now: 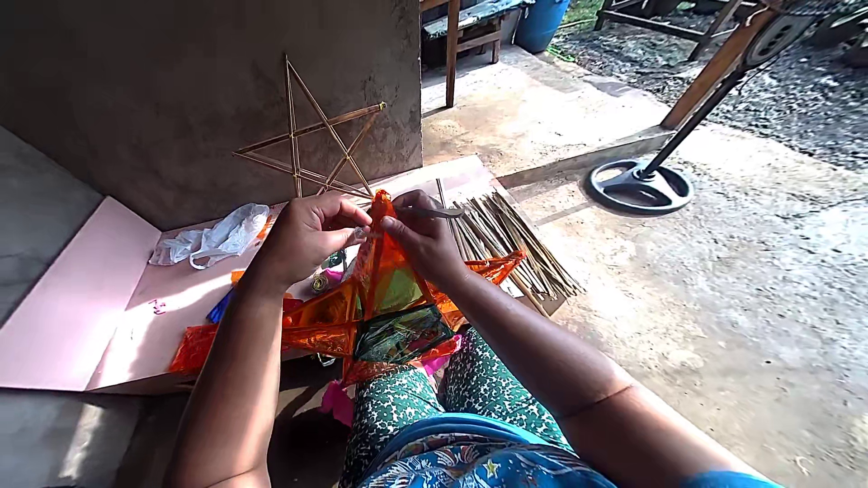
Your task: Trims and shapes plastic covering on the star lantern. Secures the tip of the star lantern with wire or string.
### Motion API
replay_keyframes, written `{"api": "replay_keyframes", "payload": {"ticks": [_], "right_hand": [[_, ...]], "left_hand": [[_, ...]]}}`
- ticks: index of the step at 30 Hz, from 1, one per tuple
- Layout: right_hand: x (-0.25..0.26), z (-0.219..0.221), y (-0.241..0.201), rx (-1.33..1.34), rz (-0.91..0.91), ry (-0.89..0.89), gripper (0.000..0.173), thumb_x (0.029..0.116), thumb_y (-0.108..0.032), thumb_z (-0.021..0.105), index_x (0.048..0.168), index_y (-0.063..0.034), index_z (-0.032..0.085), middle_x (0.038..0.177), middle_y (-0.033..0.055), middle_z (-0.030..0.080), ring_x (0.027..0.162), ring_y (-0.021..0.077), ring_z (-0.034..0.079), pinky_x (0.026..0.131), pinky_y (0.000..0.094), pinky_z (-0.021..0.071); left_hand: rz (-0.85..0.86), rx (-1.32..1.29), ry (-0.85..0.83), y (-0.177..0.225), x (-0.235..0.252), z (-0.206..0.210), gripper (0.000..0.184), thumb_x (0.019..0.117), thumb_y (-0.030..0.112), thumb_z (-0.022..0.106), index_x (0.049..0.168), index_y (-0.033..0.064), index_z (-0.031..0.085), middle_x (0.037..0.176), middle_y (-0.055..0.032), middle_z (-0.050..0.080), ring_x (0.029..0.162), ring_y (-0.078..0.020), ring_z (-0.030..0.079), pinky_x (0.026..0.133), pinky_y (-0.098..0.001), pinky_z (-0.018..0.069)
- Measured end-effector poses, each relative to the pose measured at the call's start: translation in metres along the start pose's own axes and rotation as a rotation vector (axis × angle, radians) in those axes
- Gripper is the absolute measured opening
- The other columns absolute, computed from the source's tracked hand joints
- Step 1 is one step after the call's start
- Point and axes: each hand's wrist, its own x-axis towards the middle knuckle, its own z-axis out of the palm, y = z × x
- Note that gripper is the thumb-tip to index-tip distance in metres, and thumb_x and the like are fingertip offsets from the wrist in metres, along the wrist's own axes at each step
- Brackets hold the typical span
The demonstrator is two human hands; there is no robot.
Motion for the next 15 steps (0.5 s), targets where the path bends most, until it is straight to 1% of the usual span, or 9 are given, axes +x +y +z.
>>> {"api": "replay_keyframes", "payload": {"ticks": [2,4,7,8,9,10,11,12,15], "right_hand": [[0.001,0.000,0.001,-0.006,-0.005,0.003,0.015,0.0989,-0.001,0.061,0.111,-0.0043,0.052,0.092,-0.0010,0.067,0.083,0.0018,0.067,0.079,0.0210,0.0580],[0.003,-0.001,0.003,-0.011,-0.006,0.001,0.015,0.0988,-0.002,0.061,0.111,-0.0035,0.053,0.091,-0.0002,0.066,0.082,0.0023,0.066,0.079,0.0214,0.0579],[0.007,-0.003,0.005,-0.031,-0.005,0.016,0.016,0.0987,-0.002,0.062,0.111,-0.0035,0.053,0.091,0.0002,0.066,0.083,0.0028,0.066,0.079,0.0217,0.0574],[0.008,-0.004,0.005,-0.039,0.001,0.023,0.016,0.0986,-0.003,0.062,0.112,-0.0036,0.053,0.092,0.0005,0.066,0.084,0.0028,0.066,0.080,0.0216,0.0572],[0.009,-0.004,0.006,-0.047,0.000,0.030,0.016,0.0983,-0.003,0.063,0.111,-0.0037,0.053,0.093,0.0005,0.066,0.084,0.0026,0.066,0.080,0.0215,0.0571],[0.011,-0.005,0.008,-0.049,-0.008,0.029,0.016,0.0982,-0.003,0.063,0.111,-0.0036,0.053,0.094,0.0006,0.065,0.084,0.0026,0.066,0.081,0.0214,0.0572],[0.013,-0.006,0.010,-0.045,-0.011,0.027,0.016,0.0982,-0.002,0.063,0.110,-0.0035,0.053,0.094,0.0007,0.065,0.084,0.0028,0.065,0.081,0.0214,0.0571],[0.014,-0.006,0.013,-0.045,-0.016,0.023,0.016,0.0980,-0.002,0.063,0.110,-0.0035,0.053,0.093,0.0007,0.065,0.084,0.0028,0.065,0.080,0.0213,0.0570],[0.019,-0.009,0.018,-0.070,-0.006,0.019,0.016,0.0985,-0.003,0.063,0.110,-0.0034,0.052,0.093,0.0006,0.065,0.084,0.0024,0.066,0.080,0.0211,0.0571]], "left_hand": [[0.049,0.087,0.075,-0.004,0.000,0.007,0.012,0.0856,-0.003,0.075,0.095,0.0026,0.072,0.095,-0.0007,0.071,0.084,-0.0012,0.067,0.078,-0.0169,0.0575],[0.056,0.135,0.129,-0.009,0.000,0.012,0.011,0.0846,0.001,0.079,0.094,0.0025,0.073,0.099,-0.0032,0.067,0.088,-0.0031,0.066,0.080,-0.0169,0.0566],[0.066,0.171,0.191,-0.015,0.004,0.017,0.011,0.0846,0.007,0.080,0.090,0.0042,0.072,0.108,-0.0054,0.064,0.090,-0.0031,0.063,0.075,-0.0148,0.0536],[0.065,0.174,0.194,-0.016,0.006,0.018,0.011,0.0853,0.008,0.080,0.090,0.0038,0.072,0.113,-0.0068,0.063,0.093,-0.0028,0.063,0.076,-0.0145,0.0537],[0.059,0.171,0.193,-0.017,0.008,0.019,0.010,0.0867,0.008,0.079,0.091,0.0029,0.072,0.118,-0.0079,0.064,0.097,-0.0032,0.064,0.080,-0.0155,0.0547],[0.060,0.161,0.201,-0.018,0.012,0.020,0.010,0.0881,0.008,0.078,0.093,0.0020,0.071,0.118,-0.0084,0.066,0.100,-0.0036,0.065,0.085,-0.0171,0.0555],[0.058,0.140,0.213,-0.021,0.015,0.021,0.010,0.0895,0.007,0.076,0.094,0.0016,0.069,0.114,-0.0078,0.070,0.099,-0.0035,0.067,0.086,-0.0185,0.0565],[0.055,0.111,0.227,-0.025,0.018,0.023,0.010,0.0905,0.007,0.075,0.096,0.0012,0.068,0.106,-0.0064,0.072,0.093,-0.0029,0.068,0.085,-0.0189,0.0569],[0.059,0.052,0.261,-0.033,0.026,0.028,0.010,0.0904,0.006,0.075,0.097,0.0011,0.068,0.091,-0.0015,0.070,0.081,-0.0003,0.066,0.078,-0.0175,0.0562]]}}
